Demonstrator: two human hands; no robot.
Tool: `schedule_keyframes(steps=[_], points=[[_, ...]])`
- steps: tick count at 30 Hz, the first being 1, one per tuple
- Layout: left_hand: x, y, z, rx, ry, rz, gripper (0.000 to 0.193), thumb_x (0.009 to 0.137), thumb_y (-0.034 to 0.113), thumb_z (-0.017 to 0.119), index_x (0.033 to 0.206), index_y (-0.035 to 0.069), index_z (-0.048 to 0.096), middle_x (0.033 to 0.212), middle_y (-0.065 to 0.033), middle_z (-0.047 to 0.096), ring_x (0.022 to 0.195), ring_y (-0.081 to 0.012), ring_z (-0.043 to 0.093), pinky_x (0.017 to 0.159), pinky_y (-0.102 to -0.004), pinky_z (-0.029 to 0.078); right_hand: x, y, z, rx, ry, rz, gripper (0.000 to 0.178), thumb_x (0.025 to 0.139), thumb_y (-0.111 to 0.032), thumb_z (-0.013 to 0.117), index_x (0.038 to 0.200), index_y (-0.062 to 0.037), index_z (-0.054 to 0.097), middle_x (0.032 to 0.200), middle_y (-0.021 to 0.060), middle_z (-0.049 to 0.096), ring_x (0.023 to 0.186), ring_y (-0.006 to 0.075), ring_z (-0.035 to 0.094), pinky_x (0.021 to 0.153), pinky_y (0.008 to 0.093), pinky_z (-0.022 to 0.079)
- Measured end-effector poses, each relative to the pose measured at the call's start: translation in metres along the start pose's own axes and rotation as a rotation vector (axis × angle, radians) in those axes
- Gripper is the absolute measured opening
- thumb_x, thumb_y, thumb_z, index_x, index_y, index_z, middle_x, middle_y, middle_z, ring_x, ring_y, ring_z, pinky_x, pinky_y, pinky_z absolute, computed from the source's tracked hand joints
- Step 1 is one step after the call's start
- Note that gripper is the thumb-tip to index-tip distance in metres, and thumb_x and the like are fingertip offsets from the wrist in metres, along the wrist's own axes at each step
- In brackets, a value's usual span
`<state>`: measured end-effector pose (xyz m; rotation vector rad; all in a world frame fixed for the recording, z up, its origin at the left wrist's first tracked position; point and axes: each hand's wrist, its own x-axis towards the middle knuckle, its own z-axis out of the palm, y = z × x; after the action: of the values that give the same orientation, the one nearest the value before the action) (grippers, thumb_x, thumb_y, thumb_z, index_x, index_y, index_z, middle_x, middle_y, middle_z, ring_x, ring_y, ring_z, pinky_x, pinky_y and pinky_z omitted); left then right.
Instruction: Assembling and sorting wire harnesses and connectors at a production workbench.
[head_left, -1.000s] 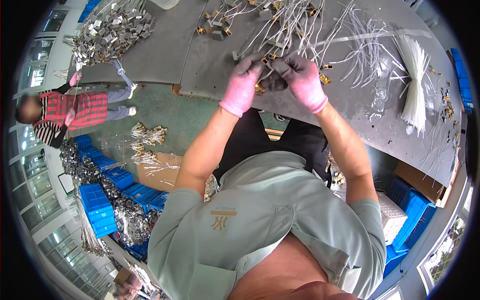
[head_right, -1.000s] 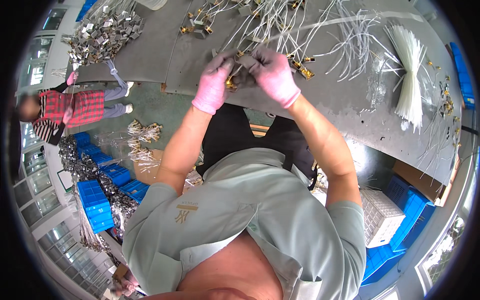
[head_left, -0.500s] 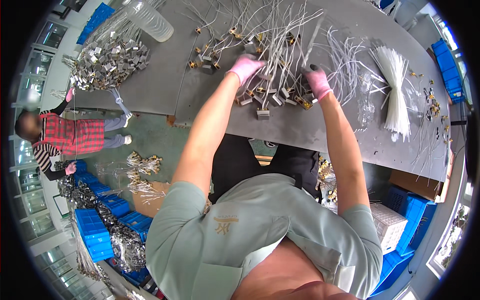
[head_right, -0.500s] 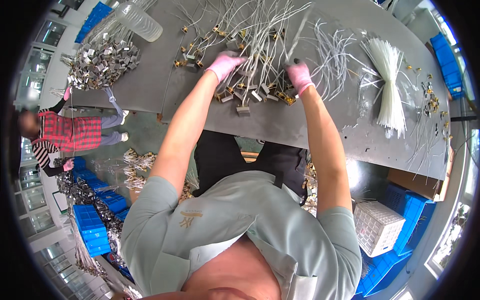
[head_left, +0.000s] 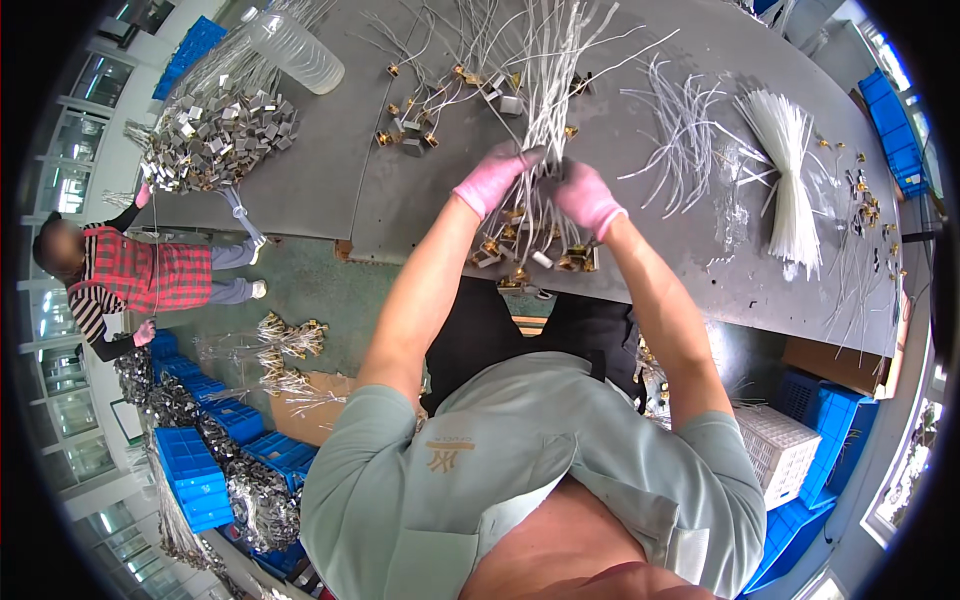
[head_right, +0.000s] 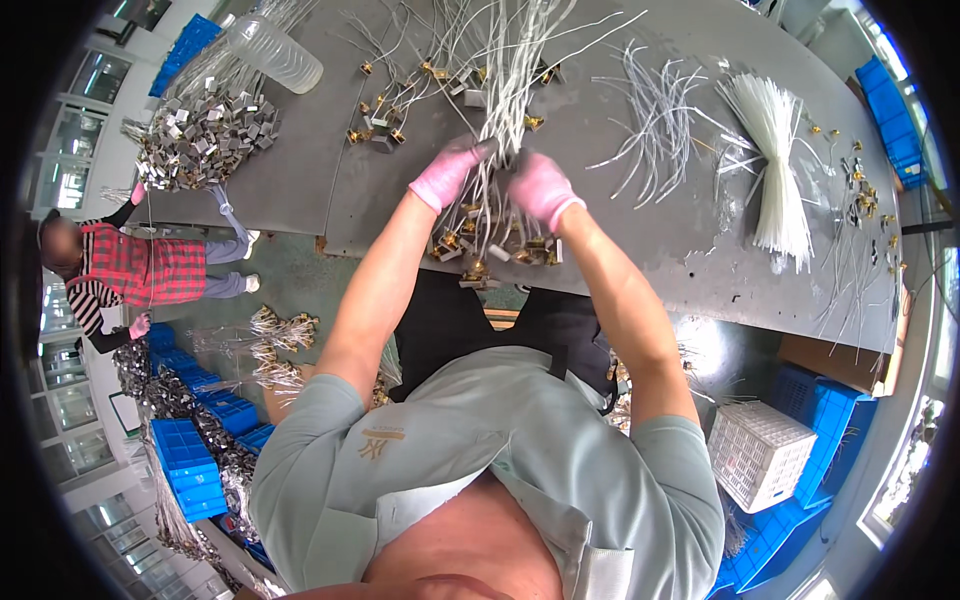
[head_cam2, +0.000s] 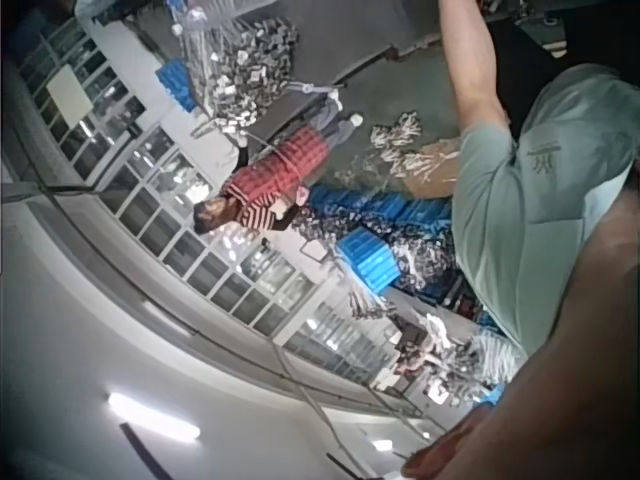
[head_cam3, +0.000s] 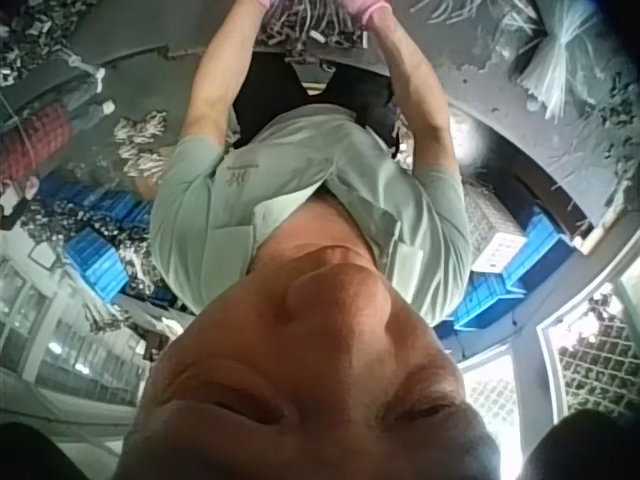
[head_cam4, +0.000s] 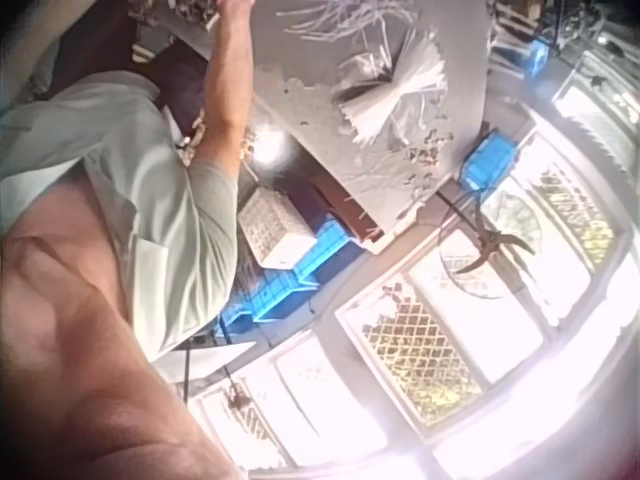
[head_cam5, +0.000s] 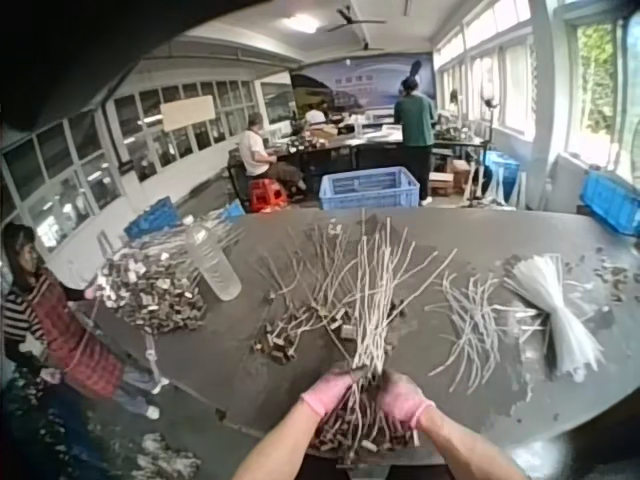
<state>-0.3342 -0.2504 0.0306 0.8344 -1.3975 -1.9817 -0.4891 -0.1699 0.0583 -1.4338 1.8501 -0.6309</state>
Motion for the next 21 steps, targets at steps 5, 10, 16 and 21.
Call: schedule_keyframes(steps=[5,10,16,21], points=[[0.003,0.018,0.001,0.188,0.187,-0.16,0.031,0.079,0.017,0.071,0.103,-0.001,0.066,0.091,-0.0065,0.068,0.08,-0.0143,0.061,0.075,-0.0285,0.048,-0.017,-0.041,0.026,-0.311,-0.08,-0.076,0.039,0.083,-0.025,0.06,0.107,0.0046,0.053,0.097,0.0223,0.066,0.089,0.0342,0.067,0.08,0.0408,0.053],[-0.012,0.029,-0.021,0.184,0.246,-0.075,0.019,0.08,0.015,0.07,0.089,-0.002,0.069,0.082,-0.0064,0.067,0.073,-0.0148,0.061,0.069,-0.028,0.049,-0.036,-0.041,0.002,-0.203,-0.116,-0.288,0.047,0.083,-0.023,0.065,0.122,0.0007,0.053,0.103,0.022,0.066,0.09,0.0314,0.067,0.082,0.0383,0.052],[-0.056,0.061,-0.012,0.2,0.085,-0.171,0.03,0.084,0.017,0.066,0.107,-0.001,0.065,0.088,-0.0062,0.067,0.08,-0.0132,0.06,0.076,-0.0257,0.048,-0.017,-0.026,-0.02,0.821,-0.047,-0.253,0.067,0.084,-0.034,0.07,0.133,0.003,0.043,0.111,0.0132,0.064,0.101,0.0206,0.061,0.084,0.0301,0.049],[-0.097,0.116,0.027,0.441,-0.143,0.042,0.041,0.08,0.029,0.071,0.108,0.001,0.062,0.089,-0.0047,0.064,0.077,-0.0108,0.056,0.071,-0.0282,0.048,-0.033,-0.103,-0.064,1.032,-0.027,-0.493,0.062,0.088,-0.026,0.064,0.135,0.0056,0.039,0.113,0.0179,0.062,0.103,0.0256,0.061,0.09,0.0359,0.048]])
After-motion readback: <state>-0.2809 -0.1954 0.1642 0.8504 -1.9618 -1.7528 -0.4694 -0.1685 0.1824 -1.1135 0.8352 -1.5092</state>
